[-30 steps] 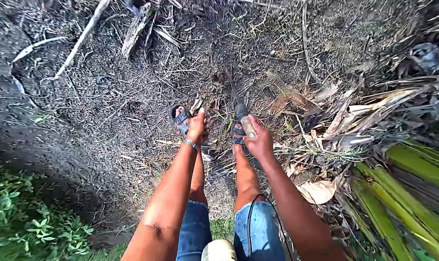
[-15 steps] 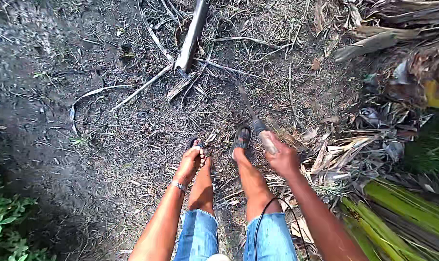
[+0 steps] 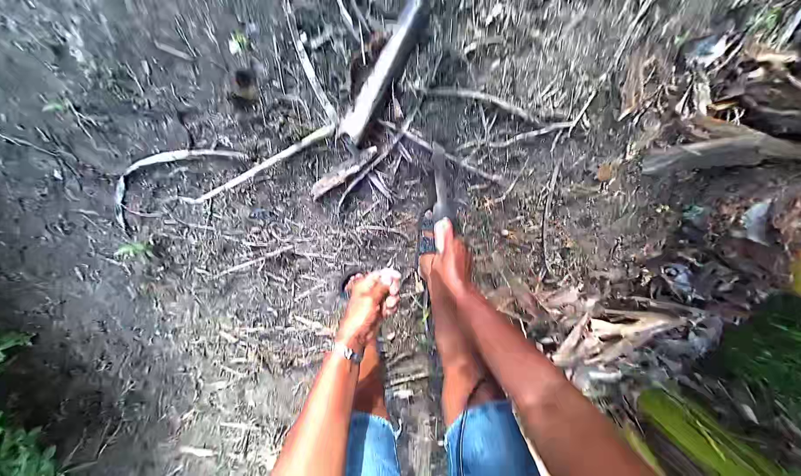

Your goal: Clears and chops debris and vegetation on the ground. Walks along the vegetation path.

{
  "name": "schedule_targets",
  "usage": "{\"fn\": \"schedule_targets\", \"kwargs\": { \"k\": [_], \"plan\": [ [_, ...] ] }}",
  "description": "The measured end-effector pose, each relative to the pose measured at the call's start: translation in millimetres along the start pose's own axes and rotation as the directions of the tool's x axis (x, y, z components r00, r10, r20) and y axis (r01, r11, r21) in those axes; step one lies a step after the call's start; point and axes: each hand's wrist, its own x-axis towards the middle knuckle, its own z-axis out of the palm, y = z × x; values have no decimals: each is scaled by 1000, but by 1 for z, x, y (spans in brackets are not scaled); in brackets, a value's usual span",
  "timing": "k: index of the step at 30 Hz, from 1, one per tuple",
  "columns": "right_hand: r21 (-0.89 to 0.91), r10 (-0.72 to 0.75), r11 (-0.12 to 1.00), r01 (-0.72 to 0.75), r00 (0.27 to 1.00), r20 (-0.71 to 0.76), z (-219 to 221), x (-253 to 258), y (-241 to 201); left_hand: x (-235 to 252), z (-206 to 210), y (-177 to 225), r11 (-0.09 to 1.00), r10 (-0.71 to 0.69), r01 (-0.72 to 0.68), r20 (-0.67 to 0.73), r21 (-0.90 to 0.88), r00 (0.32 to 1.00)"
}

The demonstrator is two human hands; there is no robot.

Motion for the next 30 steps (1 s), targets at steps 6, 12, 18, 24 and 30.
{"fn": "schedule_targets", "kwargs": {
  "k": [6, 12, 18, 24, 30],
  "plan": [
    [529, 243, 729, -433, 887, 392, 40, -3, -85, 26, 43, 35, 996, 20, -22, -17, -86, 1000],
    [366, 66, 921, -132, 980, 188, -27, 14, -33, 52, 56, 47, 997, -66, 62, -122, -37, 990],
    [415, -13, 905, -92, 970, 243, -178, 77, 35, 104, 100, 74, 983, 0, 16, -89, 182, 996],
    [481, -34, 861, -164, 926, 377, -264, 131, 37, 176, 132, 95, 978, -37, 69, -160, 199, 986],
    [503, -50, 845, -183, 908, 415, -273, 149, 52, 219, 164, 103, 938, -109, 193, -282, 289, 953]
  ]
}}
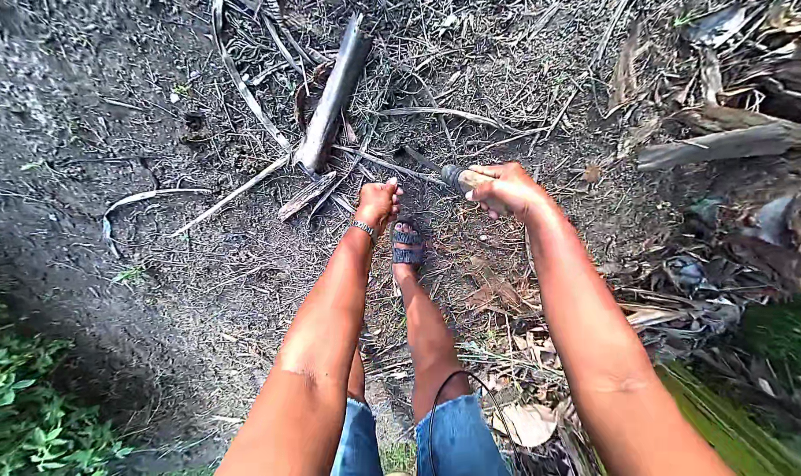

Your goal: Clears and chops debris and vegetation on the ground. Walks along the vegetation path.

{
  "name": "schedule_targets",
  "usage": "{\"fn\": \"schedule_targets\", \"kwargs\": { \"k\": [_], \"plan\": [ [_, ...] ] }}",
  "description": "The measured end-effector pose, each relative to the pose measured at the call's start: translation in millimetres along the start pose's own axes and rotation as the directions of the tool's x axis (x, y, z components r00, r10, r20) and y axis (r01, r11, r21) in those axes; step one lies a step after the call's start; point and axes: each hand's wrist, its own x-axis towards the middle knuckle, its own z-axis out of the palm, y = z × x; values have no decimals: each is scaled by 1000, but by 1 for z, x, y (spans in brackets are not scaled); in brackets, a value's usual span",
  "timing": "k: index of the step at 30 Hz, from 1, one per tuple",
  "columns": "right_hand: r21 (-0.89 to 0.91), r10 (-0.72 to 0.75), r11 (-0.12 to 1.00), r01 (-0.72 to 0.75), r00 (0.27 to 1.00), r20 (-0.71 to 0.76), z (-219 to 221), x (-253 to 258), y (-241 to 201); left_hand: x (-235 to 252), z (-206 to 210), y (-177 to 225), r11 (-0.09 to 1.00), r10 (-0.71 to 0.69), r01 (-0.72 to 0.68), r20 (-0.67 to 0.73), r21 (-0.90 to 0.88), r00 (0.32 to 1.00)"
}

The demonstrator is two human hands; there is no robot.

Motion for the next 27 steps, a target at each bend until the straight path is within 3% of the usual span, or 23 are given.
{"fn": "schedule_targets", "kwargs": {
  "k": [6, 15, 19, 21, 24, 27],
  "plan": [
    [4, -20, 1000, 20, 999, 30, -5, 3, 6, 18, 23, 9, 987, -43, 53, -71, 152, 997],
    [-47, -74, 996, 75, 997, 22, 9, 2, 19, -3, 29, 16, 989, -15, 29, -99, 144, 995],
    [-308, -164, 942, 134, 984, -73, 40, -55, 37, -47, 12, 0, 990, 64, -58, -45, 126, 997],
    [-415, -99, 908, 58, 992, -77, 49, -98, 34, -69, -5, -15, 987, 63, -58, -33, 147, 997],
    [-389, -54, 921, -14, 985, -163, 76, -121, 29, -77, -21, -35, 1000, 6, -8, -122, -13, 993],
    [-362, -71, 932, -13, 974, -216, 121, -84, 35, -82, -26, -45, 992, -58, 42, -137, -118, 989]
  ]
}}
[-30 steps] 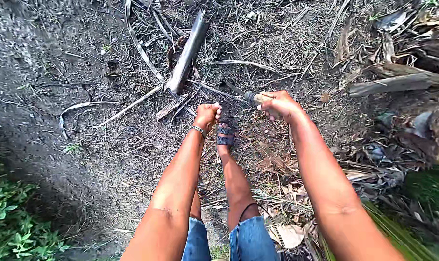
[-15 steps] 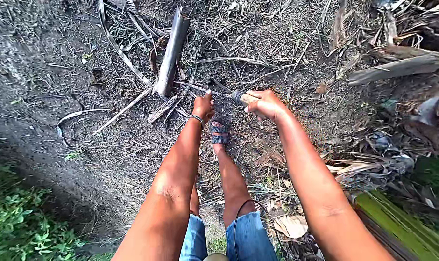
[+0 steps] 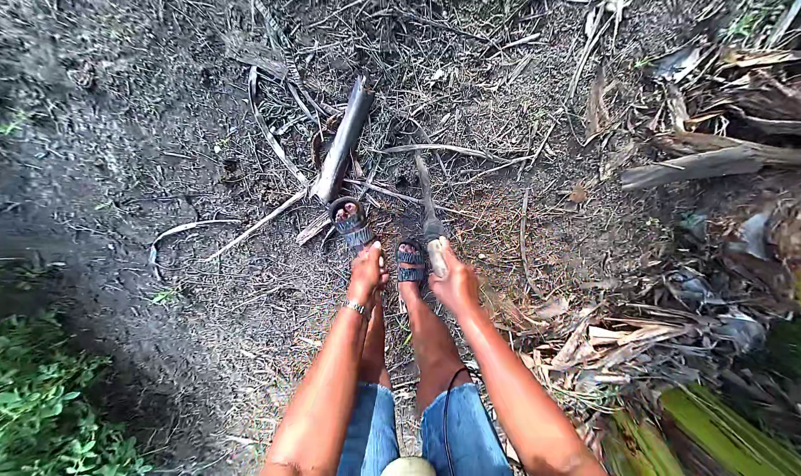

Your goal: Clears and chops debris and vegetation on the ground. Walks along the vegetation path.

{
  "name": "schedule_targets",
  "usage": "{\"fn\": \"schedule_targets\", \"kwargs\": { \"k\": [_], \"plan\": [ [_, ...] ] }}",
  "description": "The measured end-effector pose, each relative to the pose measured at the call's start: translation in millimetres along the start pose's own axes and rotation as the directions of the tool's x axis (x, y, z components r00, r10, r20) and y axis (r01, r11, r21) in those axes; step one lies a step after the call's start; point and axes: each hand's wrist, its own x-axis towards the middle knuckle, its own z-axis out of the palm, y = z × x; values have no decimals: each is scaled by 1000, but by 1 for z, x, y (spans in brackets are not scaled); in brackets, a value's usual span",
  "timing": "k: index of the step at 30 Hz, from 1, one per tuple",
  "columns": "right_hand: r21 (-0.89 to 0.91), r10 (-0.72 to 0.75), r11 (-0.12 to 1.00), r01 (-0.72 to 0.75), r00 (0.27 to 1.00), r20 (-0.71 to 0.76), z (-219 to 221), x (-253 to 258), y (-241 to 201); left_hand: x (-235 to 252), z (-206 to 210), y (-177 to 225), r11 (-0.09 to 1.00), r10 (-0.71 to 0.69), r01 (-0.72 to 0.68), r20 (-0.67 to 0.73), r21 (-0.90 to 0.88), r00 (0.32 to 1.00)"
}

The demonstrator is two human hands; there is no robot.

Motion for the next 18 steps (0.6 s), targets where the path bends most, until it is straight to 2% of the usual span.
{"fn": "schedule_targets", "kwargs": {
  "k": [3, 5, 9, 11, 13, 16, 18],
  "plan": [
    [-49, 19, 999, -14, 995, 97, 38, 22, -7, -8, 6, 5, 999, -31, 30, 74, 14, 997],
    [-8, 45, 999, -44, 996, 83, 27, 18, -15, -13, 11, 17, 999, -29, 31, 113, -12, 993],
    [20, -51, 998, 54, 992, -113, -42, -8, -22, -19, -2, 45, 990, -14, 31, 120, -140, 993],
    [-74, -189, 982, 177, 952, -241, -87, -21, -29, -17, -16, 61, 982, -3, 20, 93, -190, 996],
    [-160, -282, 957, 243, 909, -307, -133, -29, -49, -11, -34, 74, 976, 2, 12, 65, -216, 998],
    [-276, -309, 933, 232, 909, -280, -182, -3, -103, -2, -61, 94, 978, 26, -20, 30, -207, 999],
    [-312, -201, 940, 137, 963, -182, -191, 57, -152, 2, -76, 108, 986, 62, -57, 28, -159, 998]
  ]
}}
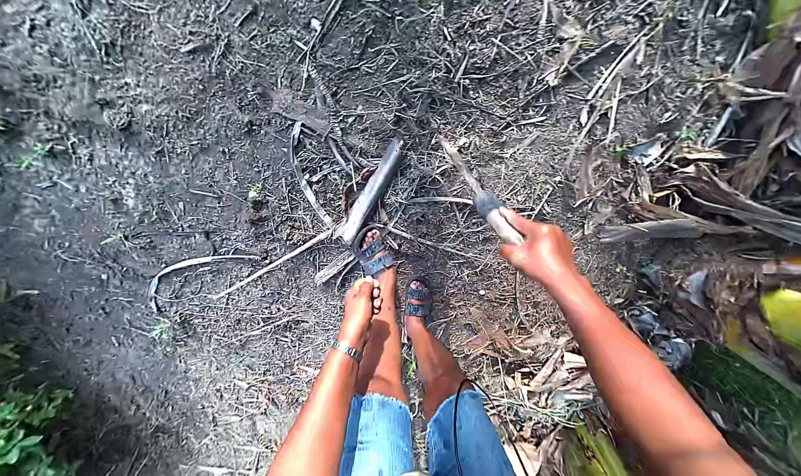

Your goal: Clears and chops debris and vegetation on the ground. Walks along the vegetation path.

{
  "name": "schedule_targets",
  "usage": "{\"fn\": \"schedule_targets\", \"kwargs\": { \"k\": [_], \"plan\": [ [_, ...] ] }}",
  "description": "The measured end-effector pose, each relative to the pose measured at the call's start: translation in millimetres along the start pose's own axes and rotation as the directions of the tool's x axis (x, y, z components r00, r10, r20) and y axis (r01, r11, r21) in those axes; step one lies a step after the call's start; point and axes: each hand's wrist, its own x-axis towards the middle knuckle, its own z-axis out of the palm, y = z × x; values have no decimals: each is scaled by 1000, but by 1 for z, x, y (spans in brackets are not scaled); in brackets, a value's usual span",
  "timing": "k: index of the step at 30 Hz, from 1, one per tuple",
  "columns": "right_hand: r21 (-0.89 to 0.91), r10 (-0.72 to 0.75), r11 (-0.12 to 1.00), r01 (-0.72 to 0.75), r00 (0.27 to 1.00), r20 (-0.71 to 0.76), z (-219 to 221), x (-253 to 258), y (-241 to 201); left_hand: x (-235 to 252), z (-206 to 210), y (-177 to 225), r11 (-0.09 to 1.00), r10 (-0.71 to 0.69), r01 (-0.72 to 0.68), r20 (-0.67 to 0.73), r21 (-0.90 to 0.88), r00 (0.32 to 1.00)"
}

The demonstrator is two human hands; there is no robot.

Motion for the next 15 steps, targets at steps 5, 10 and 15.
{"fn": "schedule_targets", "kwargs": {
  "k": [5, 10, 15],
  "plan": [
    [-62, 86, 995, -81, 993, 77, 73, 101, -55, 15, -14, 32, 999, 52, -52, 28, 3, 998],
    [109, 193, 973, -203, 976, 96, 169, 74, -93, 7, 5, 76, 989, 141, -134, 113, -63, 984],
    [370, 327, 858, -357, 934, 144, 252, 98, -166, 12, -1, 78, 985, 146, -133, 113, -108, 983]
  ]
}}
